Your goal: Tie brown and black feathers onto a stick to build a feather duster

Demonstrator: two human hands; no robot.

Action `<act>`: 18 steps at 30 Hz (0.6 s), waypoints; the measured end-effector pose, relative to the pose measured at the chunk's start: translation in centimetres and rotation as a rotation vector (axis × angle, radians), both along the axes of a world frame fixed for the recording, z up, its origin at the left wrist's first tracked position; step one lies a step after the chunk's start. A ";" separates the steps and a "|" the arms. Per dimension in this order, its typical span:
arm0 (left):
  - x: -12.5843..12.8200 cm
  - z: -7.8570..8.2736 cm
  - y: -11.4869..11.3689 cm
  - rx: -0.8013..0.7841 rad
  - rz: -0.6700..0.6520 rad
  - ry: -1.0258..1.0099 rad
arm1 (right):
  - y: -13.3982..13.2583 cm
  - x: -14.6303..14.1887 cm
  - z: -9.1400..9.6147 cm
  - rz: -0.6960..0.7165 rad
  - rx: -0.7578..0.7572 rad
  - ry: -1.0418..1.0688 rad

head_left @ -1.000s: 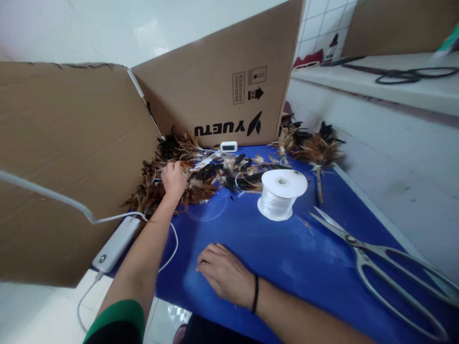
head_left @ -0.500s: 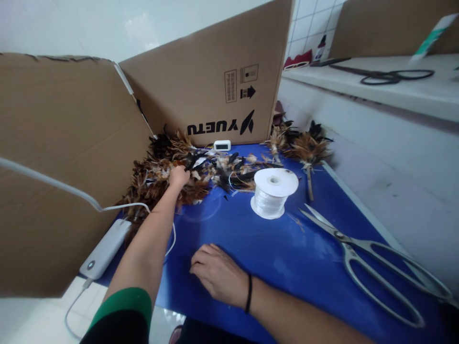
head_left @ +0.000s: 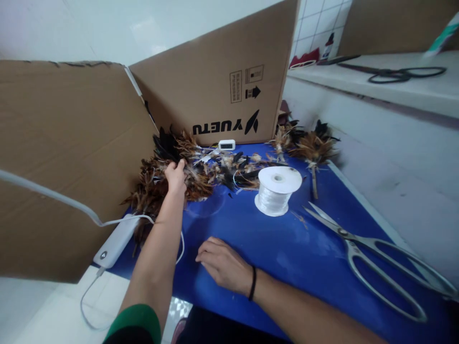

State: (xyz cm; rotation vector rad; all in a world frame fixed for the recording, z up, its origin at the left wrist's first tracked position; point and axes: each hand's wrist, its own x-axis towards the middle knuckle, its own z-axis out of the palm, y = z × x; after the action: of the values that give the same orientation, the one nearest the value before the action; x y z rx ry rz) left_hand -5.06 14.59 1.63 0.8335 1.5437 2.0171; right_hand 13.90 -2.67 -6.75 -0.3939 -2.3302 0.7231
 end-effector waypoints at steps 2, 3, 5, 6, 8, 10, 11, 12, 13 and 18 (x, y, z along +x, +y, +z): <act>1.1 -0.9 -1.3 0.000 -0.048 -0.092 | 0.2 0.1 0.0 -0.030 -0.059 0.104; 1.6 -1.4 -1.9 0.001 -0.064 -0.135 | 0.5 0.2 0.1 -0.065 -0.091 0.142; 2.4 -2.4 -3.0 0.006 -0.094 -0.216 | 1.2 0.4 0.3 -0.172 -0.142 0.185; 2.7 -2.8 -3.4 0.007 -0.106 -0.250 | 1.7 0.6 0.5 -0.236 -0.156 0.196; 3.2 -3.4 -3.8 0.011 -0.123 -0.309 | 3.0 0.7 0.9 -0.369 -0.158 0.215; 3.5 -3.7 -3.8 0.015 -0.132 -0.352 | 4.4 0.5 1.4 -0.477 -0.130 0.207; 3.5 -3.6 -3.7 0.018 -0.136 -0.370 | 5.0 0.3 1.6 -0.506 -0.116 0.168; 3.6 -3.5 -3.6 0.020 -0.141 -0.386 | 5.5 -0.1 1.7 -0.509 -0.103 0.099; 3.6 -3.4 -3.5 0.021 -0.147 -0.403 | 5.7 -0.6 1.8 -0.495 -0.086 0.009; 3.4 -2.1 -3.2 0.010 -0.192 -0.514 | 4.0 -3.5 1.7 -0.278 0.131 -0.323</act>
State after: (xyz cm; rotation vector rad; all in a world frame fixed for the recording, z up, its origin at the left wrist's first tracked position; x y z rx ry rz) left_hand -1.66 11.38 -0.44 0.3982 1.1189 1.9039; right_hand 10.38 1.32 -5.06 -0.8063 -2.5315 0.3918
